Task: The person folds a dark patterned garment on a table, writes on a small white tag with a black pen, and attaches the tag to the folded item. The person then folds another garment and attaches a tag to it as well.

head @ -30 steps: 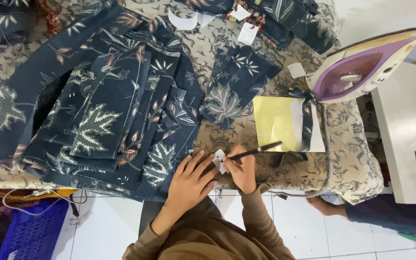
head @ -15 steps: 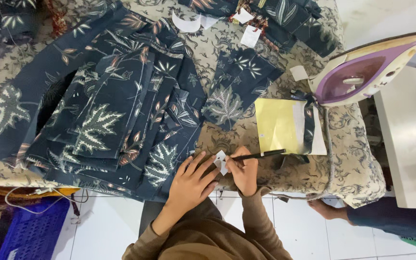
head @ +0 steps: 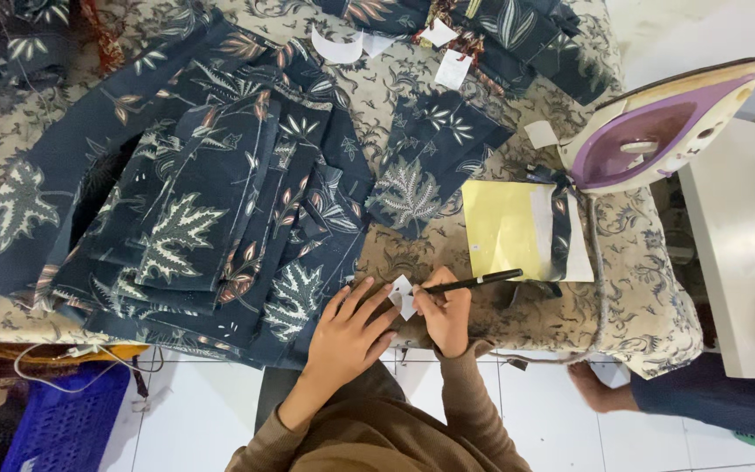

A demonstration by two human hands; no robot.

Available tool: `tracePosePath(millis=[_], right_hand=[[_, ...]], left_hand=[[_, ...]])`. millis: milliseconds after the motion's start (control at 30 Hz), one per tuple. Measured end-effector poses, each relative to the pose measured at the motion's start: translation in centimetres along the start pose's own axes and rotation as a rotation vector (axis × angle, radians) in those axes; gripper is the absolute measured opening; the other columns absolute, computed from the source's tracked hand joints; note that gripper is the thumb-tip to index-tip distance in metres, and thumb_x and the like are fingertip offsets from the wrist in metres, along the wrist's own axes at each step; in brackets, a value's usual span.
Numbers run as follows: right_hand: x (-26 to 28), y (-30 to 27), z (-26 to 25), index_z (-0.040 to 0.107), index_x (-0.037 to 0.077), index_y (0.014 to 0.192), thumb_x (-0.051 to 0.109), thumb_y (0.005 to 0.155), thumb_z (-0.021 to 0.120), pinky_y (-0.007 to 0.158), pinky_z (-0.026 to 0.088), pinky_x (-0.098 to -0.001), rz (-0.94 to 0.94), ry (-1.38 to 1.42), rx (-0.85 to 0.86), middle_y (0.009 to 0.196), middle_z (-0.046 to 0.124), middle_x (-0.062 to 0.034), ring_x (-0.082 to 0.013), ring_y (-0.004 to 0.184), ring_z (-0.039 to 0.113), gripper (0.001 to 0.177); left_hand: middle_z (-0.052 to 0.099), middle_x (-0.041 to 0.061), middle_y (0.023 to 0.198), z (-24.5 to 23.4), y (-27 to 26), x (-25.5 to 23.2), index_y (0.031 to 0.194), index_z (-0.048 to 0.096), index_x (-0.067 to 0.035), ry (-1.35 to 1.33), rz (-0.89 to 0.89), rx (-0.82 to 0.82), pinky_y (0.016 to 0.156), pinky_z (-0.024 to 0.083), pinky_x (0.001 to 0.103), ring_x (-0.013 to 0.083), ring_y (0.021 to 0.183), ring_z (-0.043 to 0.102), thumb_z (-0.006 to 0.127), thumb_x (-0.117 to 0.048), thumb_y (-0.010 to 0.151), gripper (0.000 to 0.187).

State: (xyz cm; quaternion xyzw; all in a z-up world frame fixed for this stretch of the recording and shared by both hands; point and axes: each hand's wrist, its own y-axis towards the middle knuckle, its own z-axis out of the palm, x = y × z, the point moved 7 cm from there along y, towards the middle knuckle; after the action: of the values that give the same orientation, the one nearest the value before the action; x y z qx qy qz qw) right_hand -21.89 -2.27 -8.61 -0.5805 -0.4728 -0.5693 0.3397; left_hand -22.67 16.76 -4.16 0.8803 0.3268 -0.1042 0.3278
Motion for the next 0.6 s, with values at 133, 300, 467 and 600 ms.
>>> tracePosePath(millis=[133,300,467,600], right_hand=[[-0.15,0.15,-0.08,0.051,0.003,0.082,-0.005,0.090,0.067,0.046,0.045,-0.0223,0.041,-0.085,-0.014,0.061,0.063,-0.0046,-0.0060,0.052,0.059,0.020],[0.11,0.25,0.01,0.049,0.003,0.083,-0.006,0.093,0.065,0.050,0.046,-0.0224,-0.005,0.012,-0.014,0.064,0.063,-0.0044,-0.0062,0.055,0.059,0.021],[0.09,0.22,0.18,0.051,0.003,0.082,-0.007,0.091,0.065,0.048,0.045,-0.0240,-0.003,-0.036,-0.023,0.062,0.062,-0.0039,-0.0084,0.053,0.059,0.020],[0.06,0.17,-0.07,0.050,0.002,0.082,-0.008,0.092,0.065,0.049,0.046,-0.0251,0.013,0.020,-0.060,0.065,0.060,-0.0041,-0.0091,0.055,0.059,0.020]], left_hand=[[0.057,0.007,0.146,-0.12,0.06,-0.05,0.128,0.067,-0.017,0.001,-0.004,-0.006,0.114,0.035,0.051,0.0312,0.141,0.046,0.067,-0.034,0.095,0.037],[0.057,0.006,0.146,-0.09,0.07,0.03,0.127,0.068,-0.018,-0.007,-0.010,-0.012,0.114,0.035,0.051,0.0303,0.142,0.046,0.067,-0.033,0.094,0.036],[0.057,0.007,0.146,-0.13,-0.01,-0.06,0.127,0.067,-0.017,-0.016,-0.008,-0.008,0.113,0.035,0.051,0.0311,0.141,0.046,0.067,-0.032,0.094,0.036],[0.057,0.007,0.145,0.03,-0.06,-0.12,0.130,0.066,-0.015,-0.010,0.007,0.026,0.113,0.036,0.052,0.0321,0.140,0.046,0.067,-0.032,0.094,0.041]])
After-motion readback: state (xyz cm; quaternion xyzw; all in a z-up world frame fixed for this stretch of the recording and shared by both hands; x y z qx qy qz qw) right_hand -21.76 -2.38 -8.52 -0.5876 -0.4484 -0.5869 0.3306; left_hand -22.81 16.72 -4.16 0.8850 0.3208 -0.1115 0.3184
